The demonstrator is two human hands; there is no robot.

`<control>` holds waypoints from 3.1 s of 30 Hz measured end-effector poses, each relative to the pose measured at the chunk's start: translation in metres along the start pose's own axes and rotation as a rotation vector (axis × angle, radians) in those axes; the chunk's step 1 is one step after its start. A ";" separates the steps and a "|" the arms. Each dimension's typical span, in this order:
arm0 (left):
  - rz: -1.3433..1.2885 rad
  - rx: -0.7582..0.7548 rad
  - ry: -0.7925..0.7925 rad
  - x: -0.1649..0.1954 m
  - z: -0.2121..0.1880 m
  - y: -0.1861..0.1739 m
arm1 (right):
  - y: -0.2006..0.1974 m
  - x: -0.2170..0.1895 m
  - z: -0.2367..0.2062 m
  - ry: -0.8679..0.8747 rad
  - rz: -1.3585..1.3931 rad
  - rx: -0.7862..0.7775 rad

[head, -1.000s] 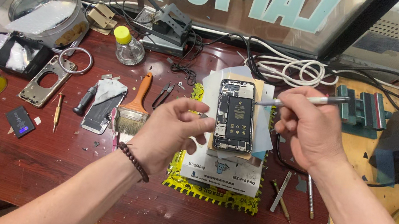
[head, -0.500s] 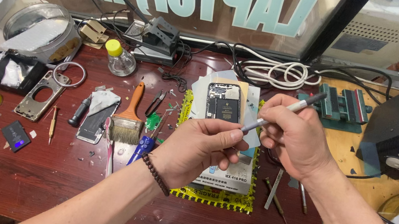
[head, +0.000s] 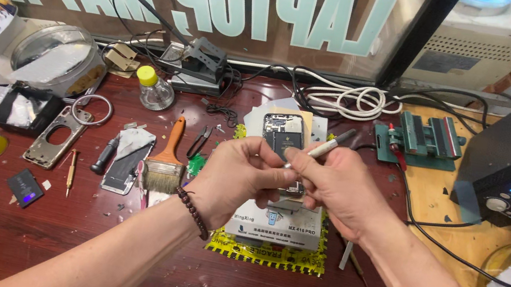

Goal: The person removes the battery from a disassembled smartphone, marks a component with a marker, and uses a screwdriver and metal pry tool to detach and reposition internal parts. The person handles the phone chassis, battery, and small connectors while working at a cluttered repair bench.

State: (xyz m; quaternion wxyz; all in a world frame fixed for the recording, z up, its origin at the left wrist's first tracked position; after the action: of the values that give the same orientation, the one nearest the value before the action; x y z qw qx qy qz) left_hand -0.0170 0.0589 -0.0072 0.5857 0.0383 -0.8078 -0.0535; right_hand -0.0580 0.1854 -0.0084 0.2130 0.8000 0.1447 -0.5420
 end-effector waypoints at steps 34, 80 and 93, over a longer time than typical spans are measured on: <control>1.212 0.705 -0.551 -0.088 -0.080 -0.537 | 0.197 0.027 0.084 0.008 -0.486 0.143; 0.368 0.231 -0.328 -0.091 0.028 -0.138 | 0.039 -0.023 0.034 -0.224 -0.642 0.141; 0.173 0.502 -0.294 -0.129 0.039 -0.279 | 0.033 -0.052 0.030 -0.145 -1.182 0.534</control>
State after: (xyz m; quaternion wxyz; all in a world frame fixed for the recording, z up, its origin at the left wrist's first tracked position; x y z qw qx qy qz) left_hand -0.0146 -0.2001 -0.1772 0.4370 0.1048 -0.8723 0.1930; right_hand -0.0864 0.1416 0.0366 -0.3178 0.5723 0.4059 -0.6377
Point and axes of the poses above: each hand's wrist, its own z-axis towards the middle knuckle, its own y-axis out of the palm, x = y × z, the point moved 10 cm from there along z, towards the middle knuckle, and after that the axes turned 3 degrees about z, right-handed, at the moved point
